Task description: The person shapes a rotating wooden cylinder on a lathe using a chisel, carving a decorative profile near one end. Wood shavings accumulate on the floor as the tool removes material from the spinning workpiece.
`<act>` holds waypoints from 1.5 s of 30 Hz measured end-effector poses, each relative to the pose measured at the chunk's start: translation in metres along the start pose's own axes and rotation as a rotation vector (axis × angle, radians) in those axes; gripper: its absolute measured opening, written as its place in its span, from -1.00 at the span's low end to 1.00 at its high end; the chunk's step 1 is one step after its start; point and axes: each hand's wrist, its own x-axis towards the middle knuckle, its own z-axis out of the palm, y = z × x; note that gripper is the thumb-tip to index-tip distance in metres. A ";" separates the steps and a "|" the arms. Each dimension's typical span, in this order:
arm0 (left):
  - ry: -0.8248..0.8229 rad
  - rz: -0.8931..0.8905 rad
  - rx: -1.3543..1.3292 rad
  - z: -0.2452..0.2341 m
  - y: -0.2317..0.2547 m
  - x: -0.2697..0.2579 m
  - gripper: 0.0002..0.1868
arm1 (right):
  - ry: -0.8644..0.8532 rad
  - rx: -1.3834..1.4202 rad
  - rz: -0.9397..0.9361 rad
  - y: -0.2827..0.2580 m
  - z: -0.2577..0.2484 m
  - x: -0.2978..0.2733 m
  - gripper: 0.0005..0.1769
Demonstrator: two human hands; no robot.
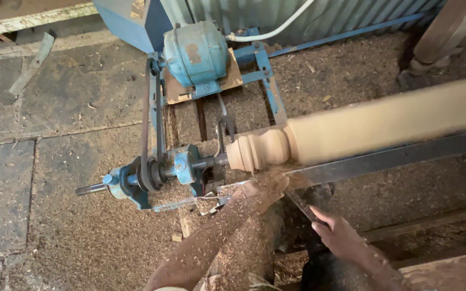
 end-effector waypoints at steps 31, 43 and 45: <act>-0.253 -0.226 2.250 -0.009 0.011 -0.038 -0.35 | 0.155 0.551 0.028 -0.042 0.082 -0.038 -0.40; -0.327 -0.136 2.403 0.013 0.035 -0.030 -0.41 | 0.109 0.526 0.116 -0.044 0.090 -0.030 -0.34; -0.335 -0.092 2.467 0.026 0.044 -0.025 -0.41 | 0.152 0.560 0.045 -0.034 0.100 -0.025 -0.35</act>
